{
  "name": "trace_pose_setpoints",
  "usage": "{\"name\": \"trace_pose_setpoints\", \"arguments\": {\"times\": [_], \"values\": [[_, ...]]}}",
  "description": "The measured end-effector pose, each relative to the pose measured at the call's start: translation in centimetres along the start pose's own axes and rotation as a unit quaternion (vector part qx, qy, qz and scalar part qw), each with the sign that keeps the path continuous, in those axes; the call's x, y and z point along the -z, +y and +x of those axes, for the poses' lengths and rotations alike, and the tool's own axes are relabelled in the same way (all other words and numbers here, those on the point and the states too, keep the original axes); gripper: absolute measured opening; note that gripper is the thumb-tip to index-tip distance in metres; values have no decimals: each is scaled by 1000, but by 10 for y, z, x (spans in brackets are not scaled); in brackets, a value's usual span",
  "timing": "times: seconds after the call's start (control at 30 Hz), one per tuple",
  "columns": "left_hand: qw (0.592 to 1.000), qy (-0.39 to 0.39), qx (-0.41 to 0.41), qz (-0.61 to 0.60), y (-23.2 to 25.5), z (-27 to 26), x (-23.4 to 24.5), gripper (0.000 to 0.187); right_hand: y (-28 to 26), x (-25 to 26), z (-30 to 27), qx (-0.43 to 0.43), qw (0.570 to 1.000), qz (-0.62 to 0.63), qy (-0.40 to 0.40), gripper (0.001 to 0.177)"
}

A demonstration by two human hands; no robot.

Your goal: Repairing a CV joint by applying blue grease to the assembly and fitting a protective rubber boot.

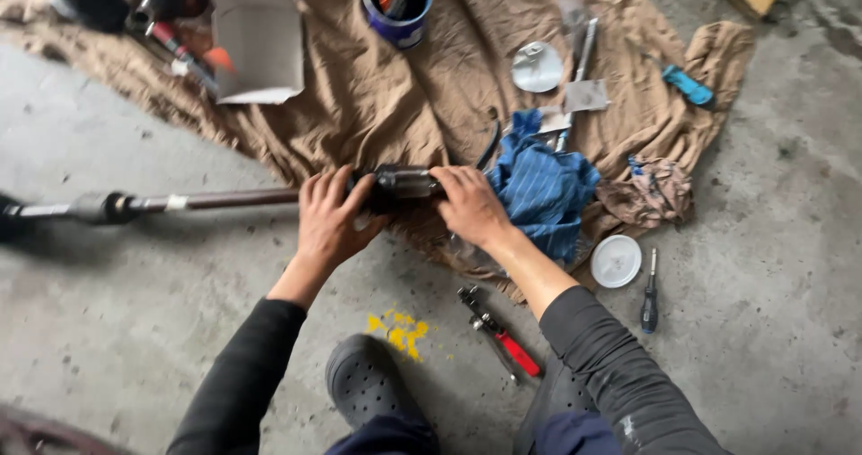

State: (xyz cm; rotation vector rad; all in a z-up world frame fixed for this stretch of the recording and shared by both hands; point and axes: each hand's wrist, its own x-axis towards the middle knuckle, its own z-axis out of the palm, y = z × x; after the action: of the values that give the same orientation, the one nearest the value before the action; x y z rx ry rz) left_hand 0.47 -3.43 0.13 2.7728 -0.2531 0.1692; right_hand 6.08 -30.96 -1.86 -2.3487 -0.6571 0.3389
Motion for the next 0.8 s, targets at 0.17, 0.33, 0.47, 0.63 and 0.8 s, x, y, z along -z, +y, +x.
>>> {"name": "trace_pose_setpoints", "arguments": {"times": [0.17,0.33,0.47,0.63,0.8], "values": [[995,-23,-100,-8,-15,32,-5,72,12,1,14,9,998,-30,45,50],[954,-300,32,-1,-15,105,27,76,-17,18,42,-112,993,14,37,41],[928,-345,94,-101,-31,122,19,75,1,2,39,-94,993,-3,73,45],[937,-301,23,-173,-43,119,11,72,16,-9,44,-4,994,-34,102,54],[950,-268,-20,-161,-41,112,6,73,17,-11,51,-18,996,-5,86,57]]}}
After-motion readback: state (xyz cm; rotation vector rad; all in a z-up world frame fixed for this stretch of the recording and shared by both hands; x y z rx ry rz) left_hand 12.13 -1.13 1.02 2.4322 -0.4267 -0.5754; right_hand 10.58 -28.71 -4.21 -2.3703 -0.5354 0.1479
